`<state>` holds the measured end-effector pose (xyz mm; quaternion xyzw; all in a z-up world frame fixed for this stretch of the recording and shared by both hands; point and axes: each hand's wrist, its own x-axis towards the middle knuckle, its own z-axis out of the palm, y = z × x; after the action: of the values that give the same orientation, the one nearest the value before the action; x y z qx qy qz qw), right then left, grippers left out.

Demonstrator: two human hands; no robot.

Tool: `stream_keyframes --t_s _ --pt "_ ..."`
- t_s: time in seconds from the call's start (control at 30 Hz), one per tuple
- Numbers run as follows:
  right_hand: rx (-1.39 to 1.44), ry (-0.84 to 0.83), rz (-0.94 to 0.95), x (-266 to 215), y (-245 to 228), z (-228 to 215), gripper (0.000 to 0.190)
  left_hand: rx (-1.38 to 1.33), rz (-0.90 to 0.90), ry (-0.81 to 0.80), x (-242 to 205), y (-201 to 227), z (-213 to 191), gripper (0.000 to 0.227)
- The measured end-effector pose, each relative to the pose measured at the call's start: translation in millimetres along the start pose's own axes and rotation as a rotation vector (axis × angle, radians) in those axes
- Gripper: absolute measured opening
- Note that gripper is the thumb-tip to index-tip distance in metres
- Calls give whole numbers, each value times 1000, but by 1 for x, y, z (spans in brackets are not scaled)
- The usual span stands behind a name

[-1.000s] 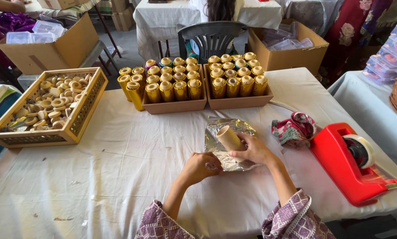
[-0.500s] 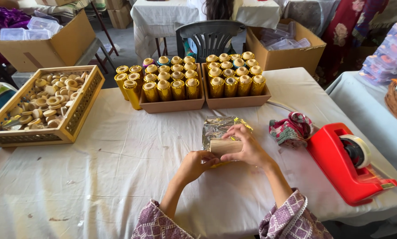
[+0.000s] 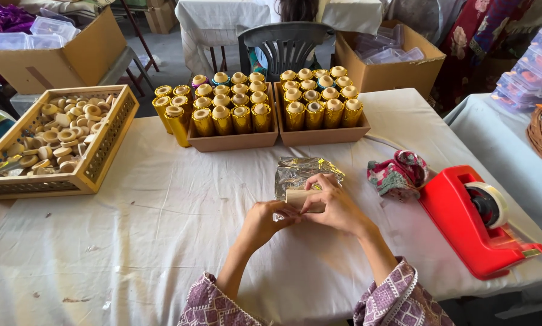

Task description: Wrapping small cardboard cylinders with gold-colored foil sheets.

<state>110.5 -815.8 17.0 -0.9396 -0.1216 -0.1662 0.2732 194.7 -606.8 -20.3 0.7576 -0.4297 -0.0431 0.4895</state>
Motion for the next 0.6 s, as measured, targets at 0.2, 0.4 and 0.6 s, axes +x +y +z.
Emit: stream_keyframes --t_s 0.2,0.4,0.6 --pt "21 -4 20 -1 -1 -1 16 135 202 111 0 2 0 12" --pt "61 2 68 -1 2 2 16 206 199 145 -1 4 0 11" --pt "119 20 75 0 6 3 17 295 182 176 -2 1 3 7"
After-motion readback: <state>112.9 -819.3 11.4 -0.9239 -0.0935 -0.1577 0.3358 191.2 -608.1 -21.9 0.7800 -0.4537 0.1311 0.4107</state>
